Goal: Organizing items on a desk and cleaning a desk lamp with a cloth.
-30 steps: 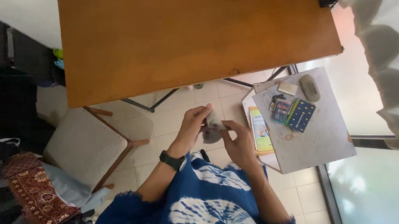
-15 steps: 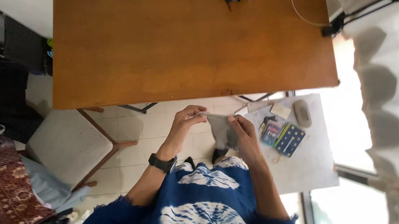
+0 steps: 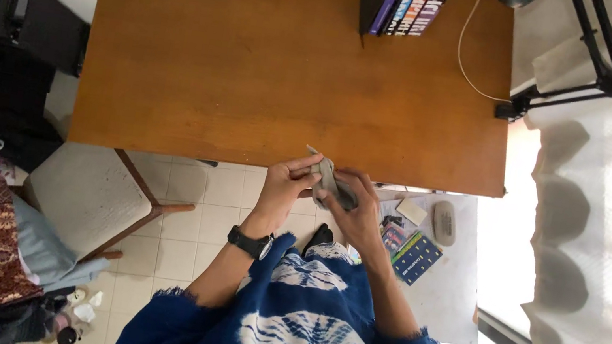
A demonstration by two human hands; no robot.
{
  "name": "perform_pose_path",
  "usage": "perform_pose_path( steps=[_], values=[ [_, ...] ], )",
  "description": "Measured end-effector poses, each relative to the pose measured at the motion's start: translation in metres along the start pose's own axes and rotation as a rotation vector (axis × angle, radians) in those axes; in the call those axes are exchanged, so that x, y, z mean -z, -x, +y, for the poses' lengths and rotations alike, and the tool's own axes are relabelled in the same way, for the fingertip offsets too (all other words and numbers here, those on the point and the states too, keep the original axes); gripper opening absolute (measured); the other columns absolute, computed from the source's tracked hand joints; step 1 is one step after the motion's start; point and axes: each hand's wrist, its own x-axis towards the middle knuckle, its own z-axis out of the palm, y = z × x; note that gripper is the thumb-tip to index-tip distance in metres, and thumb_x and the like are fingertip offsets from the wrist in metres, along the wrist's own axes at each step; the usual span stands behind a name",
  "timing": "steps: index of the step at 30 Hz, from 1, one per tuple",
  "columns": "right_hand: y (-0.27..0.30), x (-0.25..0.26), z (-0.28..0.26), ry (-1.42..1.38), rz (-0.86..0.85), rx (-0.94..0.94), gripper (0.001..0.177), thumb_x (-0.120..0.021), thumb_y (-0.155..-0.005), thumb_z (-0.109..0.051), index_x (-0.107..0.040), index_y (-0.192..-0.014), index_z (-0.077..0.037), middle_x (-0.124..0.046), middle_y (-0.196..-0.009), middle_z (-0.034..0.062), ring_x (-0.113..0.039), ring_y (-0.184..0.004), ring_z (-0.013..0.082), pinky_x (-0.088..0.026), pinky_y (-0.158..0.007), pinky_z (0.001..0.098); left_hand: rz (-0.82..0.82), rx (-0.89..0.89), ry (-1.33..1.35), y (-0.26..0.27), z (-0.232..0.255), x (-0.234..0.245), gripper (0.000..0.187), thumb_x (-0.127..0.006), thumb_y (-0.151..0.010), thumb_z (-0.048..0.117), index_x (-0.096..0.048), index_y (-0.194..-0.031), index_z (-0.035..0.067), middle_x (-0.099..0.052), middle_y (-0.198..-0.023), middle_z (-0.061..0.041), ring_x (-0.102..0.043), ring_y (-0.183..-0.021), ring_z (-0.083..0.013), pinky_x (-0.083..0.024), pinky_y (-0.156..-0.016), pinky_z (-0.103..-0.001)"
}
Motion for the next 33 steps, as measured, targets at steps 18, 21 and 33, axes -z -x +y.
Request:
perform_pose_path(
  steps=[18,21,33],
  values=[
    [-0.08,-0.095,0.112,-0.662,-0.364,-0.441,0.013,-0.063,-0.098,0.0,-0.057,-0.11,0.0,-0.067,-0.101,0.0098,-0.066,-0.094,0.0181,-0.058,-0.085,0.0348,0.092,-0.038,-0.165,-0.094,-0.02,0.113,0.027,-0.06,-0.104,0.004,-0.07,-0.129,0.001,-0.071,-0.103,-0.009,-0.068,-0.083,-0.0164,-0.06,-0.066,-0.028],
    [-0.094,-0.131,0.139,-0.746,-0.273,-0.628,0.01,-0.052,-0.1,-0.003,-0.058,-0.107,-0.001,-0.07,-0.098,0.013,-0.072,-0.087,0.0218,-0.061,-0.08,0.0367,0.146,0.028,-0.214,-0.119,-0.005,0.139,0.034,-0.069,-0.098,0.006,-0.064,-0.132,0.008,-0.069,-0.119,-0.006,-0.069,-0.102,-0.0142,-0.061,-0.084,-0.027],
    [-0.152,-0.254,0.188,-0.467,-0.146,-0.738,0.015,-0.066,-0.094,0.003,-0.068,-0.11,0.004,-0.071,-0.097,0.0125,-0.067,-0.084,0.0185,-0.056,-0.071,0.0291,-0.001,0.131,-0.131,-0.203,-0.026,0.254,0.051,-0.051,-0.09,-0.018,-0.067,-0.132,0.007,-0.07,-0.112,-0.01,-0.065,-0.095,-0.0172,-0.054,-0.078,-0.028]
  ],
)
